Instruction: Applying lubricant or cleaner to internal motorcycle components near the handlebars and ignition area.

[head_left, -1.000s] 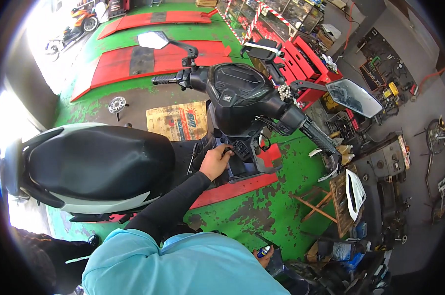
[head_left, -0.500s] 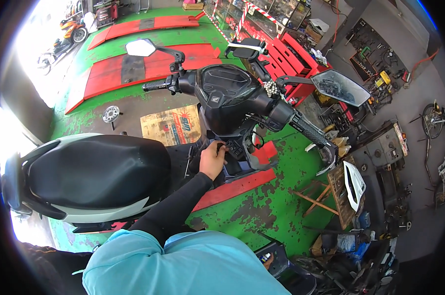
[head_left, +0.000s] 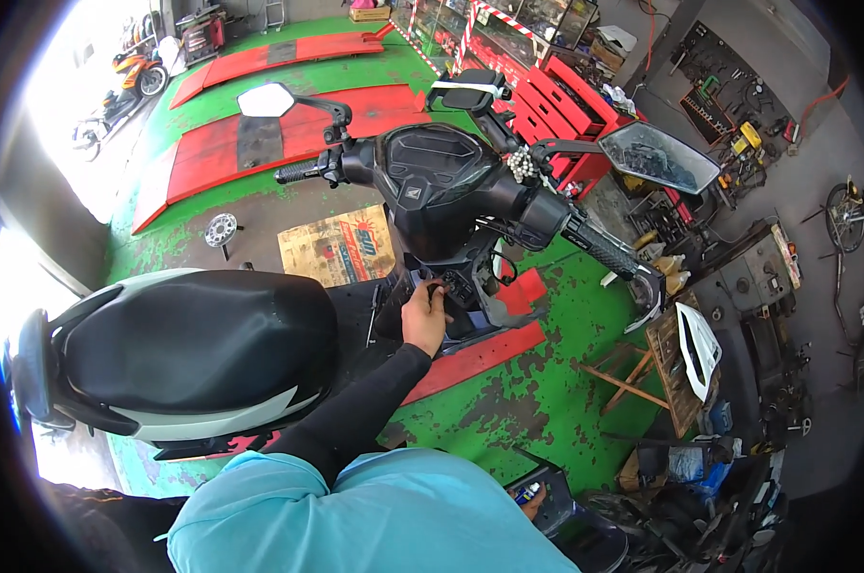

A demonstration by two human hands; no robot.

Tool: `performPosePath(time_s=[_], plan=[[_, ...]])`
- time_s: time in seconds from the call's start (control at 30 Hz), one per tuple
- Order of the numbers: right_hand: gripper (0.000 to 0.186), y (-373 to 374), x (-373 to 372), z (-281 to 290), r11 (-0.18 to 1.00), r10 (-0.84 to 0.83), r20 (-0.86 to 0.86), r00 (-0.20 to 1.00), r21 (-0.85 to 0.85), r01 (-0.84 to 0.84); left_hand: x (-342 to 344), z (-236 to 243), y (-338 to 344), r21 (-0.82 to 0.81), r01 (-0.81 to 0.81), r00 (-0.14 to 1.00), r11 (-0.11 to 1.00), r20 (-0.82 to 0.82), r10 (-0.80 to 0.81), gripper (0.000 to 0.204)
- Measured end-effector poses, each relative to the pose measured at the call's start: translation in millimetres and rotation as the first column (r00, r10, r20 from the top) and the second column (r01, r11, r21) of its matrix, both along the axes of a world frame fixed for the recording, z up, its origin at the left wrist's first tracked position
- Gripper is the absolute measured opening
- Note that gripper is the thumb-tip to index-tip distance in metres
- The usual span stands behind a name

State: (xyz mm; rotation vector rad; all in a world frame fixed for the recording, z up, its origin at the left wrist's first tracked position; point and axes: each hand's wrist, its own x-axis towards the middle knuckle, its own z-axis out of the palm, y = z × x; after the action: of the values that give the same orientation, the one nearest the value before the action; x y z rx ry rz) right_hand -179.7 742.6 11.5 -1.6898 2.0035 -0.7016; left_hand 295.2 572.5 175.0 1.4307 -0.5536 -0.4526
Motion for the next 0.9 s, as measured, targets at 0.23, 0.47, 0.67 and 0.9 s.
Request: performPosePath(time_s=[0.23,0.47,0.67,0.9], plan=[[0.087,3,11,35,0.996,0.015,0.054,0.998,0.090,-0.020,11,8,-4,0.212,0.269,0.942,0.939,-0.261,-0.211,0.032],[0.086,-5,5,5,0.995,-0.047,-0.001,0.999,0.086,0.047,22,-5,-22,0.139,0.305,0.912,0.942,-0.328,-0.246,0.030],[0.088,-26,14,12,0.964,-0.011,0.066,0.998,0.266,-0.007,10,-8,-21,0.042,0.393,0.803,0.919,-0.503,-0.320,0.031],[0.085,-58,31,17,0.995,0.050,0.096,0.994,0.078,-0.058,23,-21,-40,0.105,0.319,0.907,0.942,-0.323,-0.271,0.027]])
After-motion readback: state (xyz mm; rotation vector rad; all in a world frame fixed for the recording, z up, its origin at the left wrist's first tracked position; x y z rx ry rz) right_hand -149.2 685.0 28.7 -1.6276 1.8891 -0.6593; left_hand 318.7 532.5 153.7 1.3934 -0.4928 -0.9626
